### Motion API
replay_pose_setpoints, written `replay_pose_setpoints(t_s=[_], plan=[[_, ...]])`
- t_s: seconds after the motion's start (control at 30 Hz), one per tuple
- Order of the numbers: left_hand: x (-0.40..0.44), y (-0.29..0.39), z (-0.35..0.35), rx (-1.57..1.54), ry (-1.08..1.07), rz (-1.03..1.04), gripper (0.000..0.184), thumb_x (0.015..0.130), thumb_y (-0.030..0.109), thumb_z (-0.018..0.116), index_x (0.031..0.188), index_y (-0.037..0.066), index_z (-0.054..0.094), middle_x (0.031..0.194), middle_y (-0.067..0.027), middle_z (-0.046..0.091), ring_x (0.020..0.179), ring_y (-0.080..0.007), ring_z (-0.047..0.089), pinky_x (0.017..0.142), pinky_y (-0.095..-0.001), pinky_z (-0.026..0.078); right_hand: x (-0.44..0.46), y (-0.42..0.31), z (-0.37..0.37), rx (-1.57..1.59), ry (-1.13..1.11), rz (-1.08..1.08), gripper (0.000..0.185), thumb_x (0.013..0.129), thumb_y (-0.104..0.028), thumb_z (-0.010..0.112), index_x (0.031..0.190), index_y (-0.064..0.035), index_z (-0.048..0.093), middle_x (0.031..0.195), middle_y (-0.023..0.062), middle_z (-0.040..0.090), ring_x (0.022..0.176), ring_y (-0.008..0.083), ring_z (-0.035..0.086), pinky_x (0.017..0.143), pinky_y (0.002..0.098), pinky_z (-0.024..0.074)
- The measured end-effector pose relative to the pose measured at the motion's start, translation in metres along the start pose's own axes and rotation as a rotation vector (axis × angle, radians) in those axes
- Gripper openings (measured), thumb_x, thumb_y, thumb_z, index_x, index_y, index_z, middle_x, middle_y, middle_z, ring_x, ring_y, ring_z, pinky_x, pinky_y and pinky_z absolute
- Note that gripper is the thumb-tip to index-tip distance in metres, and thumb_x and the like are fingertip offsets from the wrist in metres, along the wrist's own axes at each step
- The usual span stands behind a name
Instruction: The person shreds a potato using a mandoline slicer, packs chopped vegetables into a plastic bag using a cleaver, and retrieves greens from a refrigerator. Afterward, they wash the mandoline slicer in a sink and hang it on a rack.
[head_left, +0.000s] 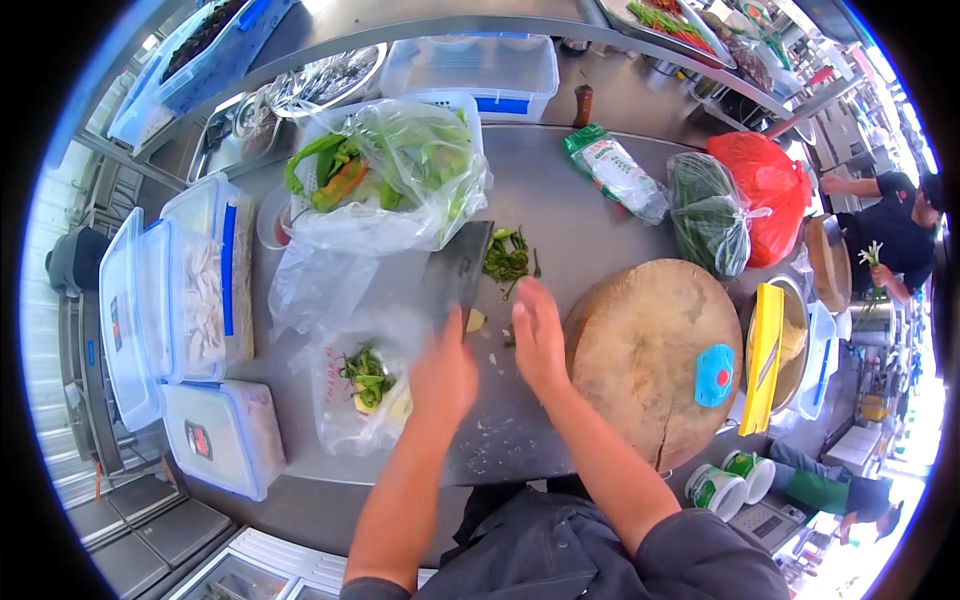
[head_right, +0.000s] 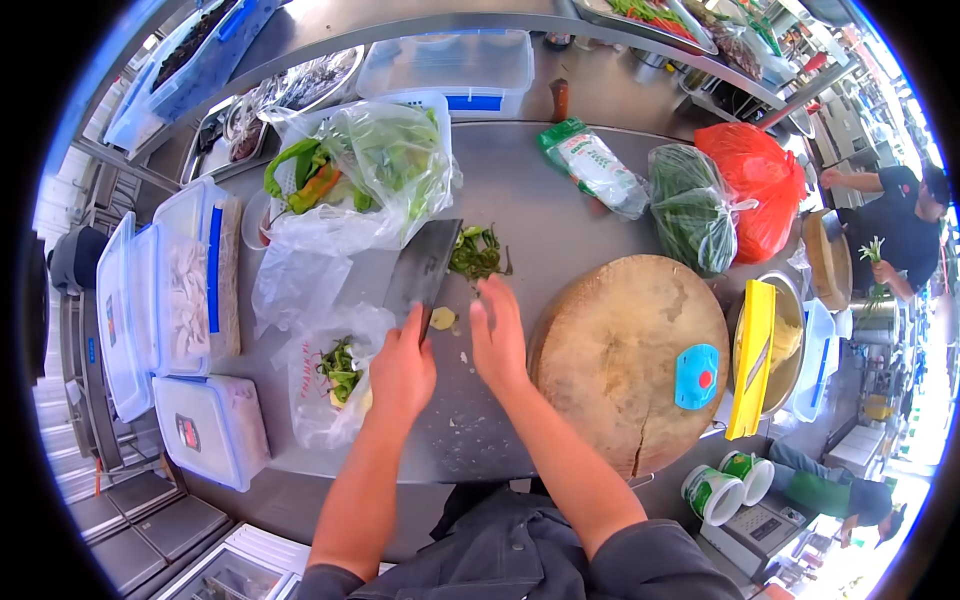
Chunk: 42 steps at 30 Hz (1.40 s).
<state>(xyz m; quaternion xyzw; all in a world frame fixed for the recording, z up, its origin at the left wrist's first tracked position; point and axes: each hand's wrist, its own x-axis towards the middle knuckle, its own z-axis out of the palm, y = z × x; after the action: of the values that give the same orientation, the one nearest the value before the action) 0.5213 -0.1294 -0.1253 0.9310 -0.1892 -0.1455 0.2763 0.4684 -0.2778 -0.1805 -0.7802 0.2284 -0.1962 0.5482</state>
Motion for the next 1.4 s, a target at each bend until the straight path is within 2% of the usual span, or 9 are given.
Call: replay_pose_setpoints(t_s=[0.1,0.27,0.57,0.73,0.9,1.13,1.27,1.37,1.4], plan=[[0.035,0.028,0.011,0.143,-0.065,-0.053,0.054,0.09,0.014,0.056,0.142,0.007,0.045,0.099,-0.0241,0.062,0.086,-0.0436,0.065,0.076,-0.0487,0.053,-0.046,-0.023,-0.033,-0.011,-0.149,0.031,0.034,0.099,-0.017,0.054,0.128,0.0,0.053,0.142,0.0211,0.045,0.128,0.0328,0.048,0.102,0.038,0.0439],[0.028,0.042,0.044,0.321,-0.117,0.055,0.053,0.089,0.012,0.053,0.142,0.007,0.046,0.107,-0.028,0.06,0.084,-0.0454,0.065,0.077,-0.0497,0.053,-0.09,-0.01,-0.076,0.078,-0.164,0.133,0.029,0.1,-0.015,0.053,0.123,0.001,0.056,0.138,0.018,0.047,0.119,0.0263,0.054,0.097,0.0345,0.0462],[-0.09,0.042,0.02,0.295,-0.25,-0.101,0.052,0.092,0.014,0.054,0.143,0.015,0.045,0.106,-0.0267,0.06,0.087,-0.045,0.064,0.077,-0.0513,0.052,-0.131,0.001,-0.125,0.271,-0.154,0.184,0.025,0.099,-0.015,0.055,0.118,0.0009,0.059,0.127,0.0143,0.053,0.103,0.0213,0.059,0.087,0.0313,0.0492],[-0.024,0.077,0.017,0.286,-0.067,0.045,0.049,0.094,0.016,0.052,0.142,0.015,0.045,0.105,-0.026,0.061,0.089,-0.0453,0.064,0.077,-0.0528,0.051,-0.153,0.0,-0.146,0.245,-0.194,0.202,0.025,0.099,-0.015,0.055,0.117,0.0013,0.059,0.125,0.0138,0.055,0.1,0.0208,0.06,0.088,0.031,0.0491],[0.043,0.078,0.073,0.4,-0.124,0.119,0.048,0.095,0.018,0.05,0.143,0.013,0.044,0.105,-0.0277,0.061,0.09,-0.0452,0.064,0.078,-0.0526,0.052,-0.172,-0.002,-0.162,0.271,-0.182,0.268,0.025,0.099,-0.015,0.055,0.117,0.0023,0.058,0.122,0.0138,0.055,0.1,0.0202,0.06,0.088,0.0316,0.0492],[-0.083,0.047,0.072,0.274,-0.236,0.138,0.049,0.095,0.019,0.05,0.144,0.014,0.043,0.1,-0.0262,0.06,0.081,-0.0453,0.064,0.071,-0.0533,0.052,-0.18,0.003,-0.167,0.316,-0.196,0.294,0.024,0.1,-0.014,0.055,0.118,0.0021,0.058,0.12,0.0131,0.055,0.098,0.0198,0.062,0.087,0.0308,0.0491],[-0.14,0.027,0.059,0.401,-0.263,0.13,0.05,0.095,0.019,0.053,0.144,0.015,0.044,0.097,-0.0258,0.059,0.078,-0.0456,0.064,0.066,-0.054,0.051,-0.173,-0.001,-0.16,0.309,-0.255,0.297,0.025,0.1,-0.015,0.055,0.119,0.0016,0.057,0.116,0.0117,0.056,0.098,0.0189,0.063,0.086,0.0299,0.0491],[-0.154,0.021,0.041,0.335,-0.232,0.128,0.05,0.094,0.018,0.055,0.143,0.014,0.045,0.099,-0.0251,0.06,0.083,-0.0456,0.063,0.072,-0.053,0.051,-0.171,-0.001,-0.155,0.337,-0.262,0.293,0.026,0.101,-0.016,0.054,0.12,0.0012,0.057,0.114,0.0108,0.057,0.097,0.0178,0.063,0.085,0.0294,0.049],[-0.154,0.025,0.028,0.169,-0.282,-0.003,0.051,0.094,0.017,0.055,0.144,0.011,0.043,0.113,-0.0245,0.059,0.099,-0.0434,0.06,0.085,-0.05,0.049,-0.171,0.001,-0.153,0.354,-0.248,0.286,0.026,0.101,-0.016,0.054,0.12,0.001,0.056,0.113,0.0104,0.057,0.096,0.0173,0.063,0.085,0.0292,0.049]])
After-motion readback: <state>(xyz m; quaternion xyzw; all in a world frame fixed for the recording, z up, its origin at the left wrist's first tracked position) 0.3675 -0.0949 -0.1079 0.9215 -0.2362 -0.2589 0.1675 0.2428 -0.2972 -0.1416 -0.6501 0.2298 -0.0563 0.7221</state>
